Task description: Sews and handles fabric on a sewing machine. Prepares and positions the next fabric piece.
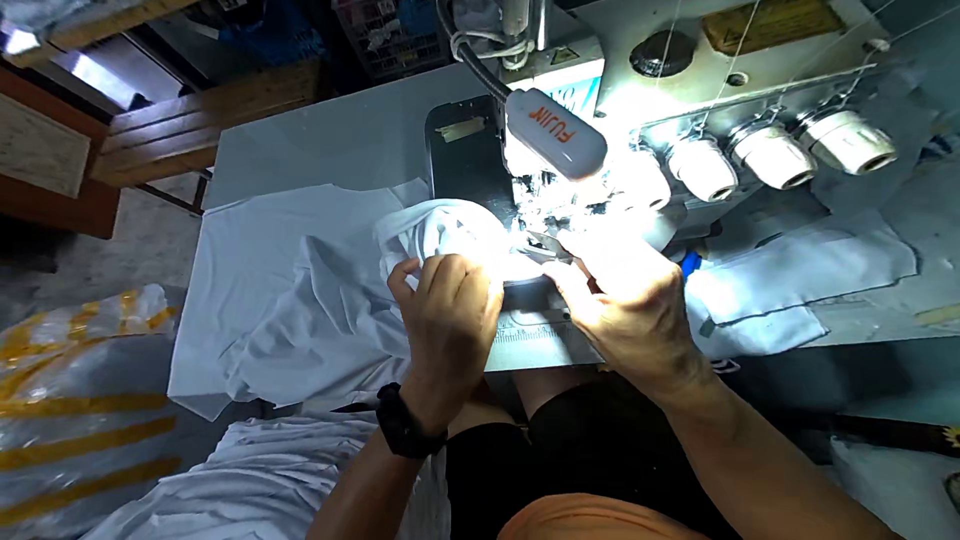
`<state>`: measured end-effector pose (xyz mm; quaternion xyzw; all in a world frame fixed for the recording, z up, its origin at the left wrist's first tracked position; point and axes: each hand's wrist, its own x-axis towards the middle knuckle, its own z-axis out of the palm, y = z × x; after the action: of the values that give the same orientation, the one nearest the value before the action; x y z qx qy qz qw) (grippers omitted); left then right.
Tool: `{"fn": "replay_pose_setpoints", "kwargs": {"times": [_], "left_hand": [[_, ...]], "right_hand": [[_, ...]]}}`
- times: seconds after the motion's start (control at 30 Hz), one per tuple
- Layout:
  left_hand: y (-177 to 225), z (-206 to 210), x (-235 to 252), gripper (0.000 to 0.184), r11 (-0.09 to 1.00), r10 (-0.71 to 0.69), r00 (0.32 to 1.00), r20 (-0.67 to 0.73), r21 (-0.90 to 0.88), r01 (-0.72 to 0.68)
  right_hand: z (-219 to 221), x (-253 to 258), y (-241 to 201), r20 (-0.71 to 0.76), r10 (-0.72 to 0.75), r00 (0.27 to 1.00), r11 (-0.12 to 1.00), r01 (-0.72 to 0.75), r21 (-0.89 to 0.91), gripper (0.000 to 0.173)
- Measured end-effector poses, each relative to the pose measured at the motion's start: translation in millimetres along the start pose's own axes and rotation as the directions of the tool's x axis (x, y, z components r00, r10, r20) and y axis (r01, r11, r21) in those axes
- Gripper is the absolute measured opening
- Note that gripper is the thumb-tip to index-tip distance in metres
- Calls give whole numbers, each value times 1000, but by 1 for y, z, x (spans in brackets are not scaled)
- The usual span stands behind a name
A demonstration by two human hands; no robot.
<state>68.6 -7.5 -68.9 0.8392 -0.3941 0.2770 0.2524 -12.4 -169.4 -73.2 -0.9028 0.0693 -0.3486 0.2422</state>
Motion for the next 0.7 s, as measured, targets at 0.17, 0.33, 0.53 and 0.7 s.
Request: {"fn": "replay_pose_setpoints", "kwargs": {"times": [0.17, 0.33, 0.53, 0.7], "left_hand": [[7, 1, -9, 8, 997, 77, 994, -73, 18, -76], [5, 5, -16, 7, 990, 139, 989, -59, 35, -137], [3, -3, -7, 5, 801, -147, 989, -2, -586, 118], [-9, -21, 1, 18, 52, -434, 786, 440, -859, 509]], "right_hand": [[11, 3, -19, 25, 38, 999, 992, -35, -120, 27], [22, 4, -22, -35, 20, 999, 999, -21, -44, 23], [9, 5, -13, 10, -4, 1000, 991, 3, 137, 20], [0, 3, 7, -26, 11, 1000, 893, 2, 449, 28]]}}
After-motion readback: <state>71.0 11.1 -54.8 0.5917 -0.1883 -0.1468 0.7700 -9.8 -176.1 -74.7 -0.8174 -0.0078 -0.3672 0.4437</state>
